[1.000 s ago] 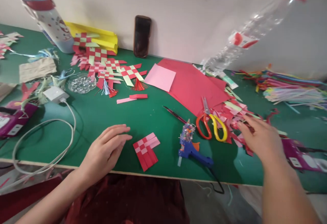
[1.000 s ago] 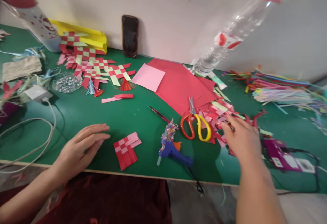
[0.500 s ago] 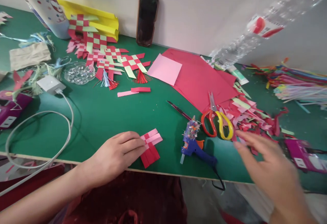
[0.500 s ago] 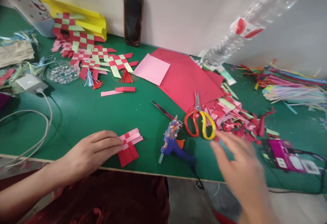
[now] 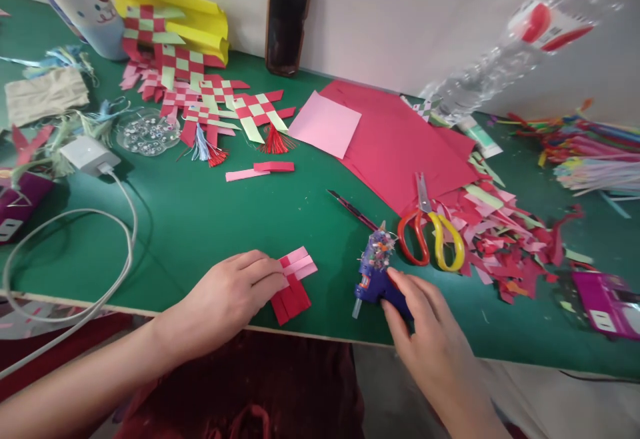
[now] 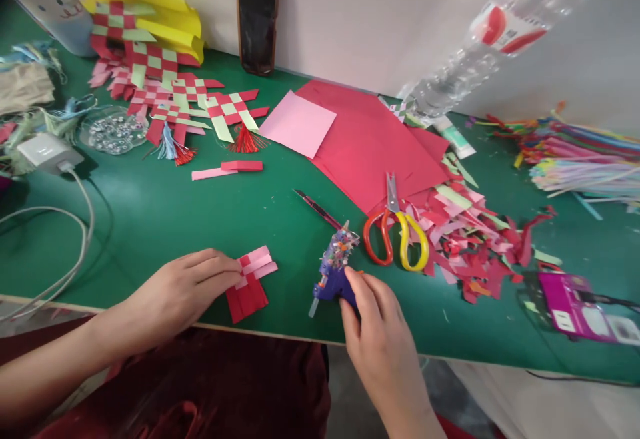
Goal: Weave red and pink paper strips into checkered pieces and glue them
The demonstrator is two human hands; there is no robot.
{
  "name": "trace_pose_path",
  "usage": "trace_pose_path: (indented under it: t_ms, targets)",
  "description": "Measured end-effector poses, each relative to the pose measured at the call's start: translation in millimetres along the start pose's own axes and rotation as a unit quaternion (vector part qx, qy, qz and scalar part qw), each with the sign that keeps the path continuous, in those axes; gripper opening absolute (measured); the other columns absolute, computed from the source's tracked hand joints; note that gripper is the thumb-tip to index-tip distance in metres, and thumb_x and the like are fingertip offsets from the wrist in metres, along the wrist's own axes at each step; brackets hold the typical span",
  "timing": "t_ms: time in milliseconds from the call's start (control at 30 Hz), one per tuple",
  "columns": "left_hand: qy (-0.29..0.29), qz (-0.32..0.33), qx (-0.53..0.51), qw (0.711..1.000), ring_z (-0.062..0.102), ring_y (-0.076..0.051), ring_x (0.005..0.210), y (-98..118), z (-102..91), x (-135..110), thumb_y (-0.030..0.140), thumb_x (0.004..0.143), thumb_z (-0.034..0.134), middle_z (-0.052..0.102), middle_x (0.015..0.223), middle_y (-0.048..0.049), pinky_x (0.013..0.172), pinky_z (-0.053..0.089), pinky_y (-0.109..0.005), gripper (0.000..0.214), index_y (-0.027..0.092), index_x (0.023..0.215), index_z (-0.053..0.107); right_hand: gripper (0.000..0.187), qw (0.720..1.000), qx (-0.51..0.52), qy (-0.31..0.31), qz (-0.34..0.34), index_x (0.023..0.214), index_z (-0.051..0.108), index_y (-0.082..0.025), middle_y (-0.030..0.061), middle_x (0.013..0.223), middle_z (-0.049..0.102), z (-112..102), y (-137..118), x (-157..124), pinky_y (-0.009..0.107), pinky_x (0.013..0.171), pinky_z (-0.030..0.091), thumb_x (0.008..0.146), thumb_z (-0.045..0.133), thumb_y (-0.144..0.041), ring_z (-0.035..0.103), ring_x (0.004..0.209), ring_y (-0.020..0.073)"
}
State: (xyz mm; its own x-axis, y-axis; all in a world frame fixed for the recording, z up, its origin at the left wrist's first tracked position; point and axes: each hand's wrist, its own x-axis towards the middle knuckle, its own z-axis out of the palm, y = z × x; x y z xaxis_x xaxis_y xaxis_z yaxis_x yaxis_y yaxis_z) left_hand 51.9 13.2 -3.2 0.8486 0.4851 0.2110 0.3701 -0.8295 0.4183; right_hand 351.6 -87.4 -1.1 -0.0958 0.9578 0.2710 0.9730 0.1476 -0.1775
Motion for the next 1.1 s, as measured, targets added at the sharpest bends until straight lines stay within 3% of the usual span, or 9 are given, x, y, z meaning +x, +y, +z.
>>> trace_pose_path:
  t_ms: [200, 333, 400, 467, 533, 700, 900, 1100]
  targets:
    - [-0.065, -0.11, 0.001, 0.992, 0.056, -0.02, 0.078, 2.5, -6.9, 9.8, 0.008, 0.096, 0.036, 0.06, 0.084, -0.004, 0.069, 0.05, -0.034, 0.021, 0.015, 0.105, 0.053, 0.061, 0.997, -0.029, 0.065, 0.008, 0.146, 0.04, -0.021, 0.0142, 0.118, 0.06, 1.0, -0.6, 4.0, 0.044, 0.091, 0.053, 0.088, 0.051, -0.008, 0.062, 0.106, 0.0279]
    - [-0.07, -0.131, -0.026, 0.989, 0.061, -0.02, 0.084, 0.4, -10.4, 18.1, 0.011, 0.097, 0.035, 0.064, 0.091, -0.0052, 0.073, 0.05, -0.032, 0.024, 0.017, 0.112, 0.053, 0.062, 0.98, -0.05, 0.172, 0.084, 0.142, 0.047, -0.016, 0.0159, 0.111, 0.064, -11.8, -1.9, 0.4, 0.047, 0.09, 0.054, 0.083, 0.066, -0.015, 0.064, 0.101, 0.0307]
    - [-0.064, -0.135, -0.026, 0.988, 0.062, -0.02, 0.085, -0.3, -9.1, 21.5, 0.016, 0.099, 0.037, 0.066, 0.093, -0.006, 0.074, 0.051, -0.032, 0.022, 0.017, 0.113, 0.054, 0.052, 0.97, -0.002, 0.194, 0.144, 0.132, 0.056, -0.014, 0.0164, 0.107, 0.067, -19.3, -6.8, -2.2, 0.043, 0.083, 0.057, 0.083, 0.07, -0.021, 0.067, 0.095, 0.03]
    - [-0.057, -0.139, -0.015, 0.989, 0.062, -0.021, 0.084, -0.3, -6.0, 23.8, 0.02, 0.099, 0.039, 0.066, 0.092, -0.006, 0.074, 0.052, -0.034, 0.02, 0.016, 0.112, 0.054, 0.034, 0.959, 0.116, 0.162, 0.2, 0.115, 0.066, -0.015, 0.0133, 0.1, 0.07, -24.8, -14.4, -4.9, 0.036, 0.072, 0.059, 0.084, 0.069, -0.028, 0.069, 0.087, 0.027]
    - [-0.049, -0.137, 0.0, 0.989, 0.062, -0.022, 0.083, 0.2, -2.3, 25.0, 0.021, 0.1, 0.04, 0.067, 0.092, -0.0056, 0.075, 0.053, -0.036, 0.021, 0.016, 0.114, 0.055, 0.022, 0.936, 0.25, 0.089, 0.229, 0.102, 0.069, -0.019, 0.0087, 0.093, 0.073, -26.6, -22.2, -7.8, 0.031, 0.067, 0.059, 0.086, 0.066, -0.034, 0.07, 0.082, 0.0238]
    - [-0.043, -0.127, 0.017, 0.991, 0.062, -0.022, 0.087, 1.3, 3.1, 25.3, 0.017, 0.099, 0.042, 0.066, 0.098, -0.0057, 0.079, 0.054, -0.037, 0.031, 0.018, 0.128, 0.053, 0.022, 0.848, 0.459, -0.068, 0.256, 0.1, 0.07, -0.022, 0.0039, 0.079, 0.071, -16.5, -31.4, -15.0, 0.026, 0.067, 0.057, 0.092, 0.058, -0.038, 0.068, 0.071, 0.0178]
    - [-0.038, -0.123, 0.028, 0.991, 0.061, -0.021, 0.09, 2.4, 6.0, 25.8, 0.009, 0.095, 0.04, 0.065, 0.1, -0.0067, 0.082, 0.053, -0.037, 0.036, 0.017, 0.127, 0.053, 0.029, 0.797, 0.522, -0.114, 0.281, 0.111, 0.069, -0.02, 0.0037, 0.072, 0.065, -4.3, -27.2, -18.4, 0.026, 0.064, 0.055, 0.093, 0.054, -0.038, 0.063, 0.068, 0.0172]
    - [-0.038, -0.125, 0.021, 0.991, 0.059, -0.021, 0.083, 3.0, 7.0, 27.9, 0.011, 0.096, 0.041, 0.064, 0.094, -0.0047, 0.081, 0.05, -0.038, 0.028, 0.016, 0.121, 0.052, 0.03, 0.791, 0.524, -0.133, 0.286, 0.11, 0.068, -0.019, 0.0056, 0.073, 0.064, -3.9, -22.7, -18.8, 0.03, 0.062, 0.055, 0.093, 0.054, -0.04, 0.062, 0.069, 0.0194]
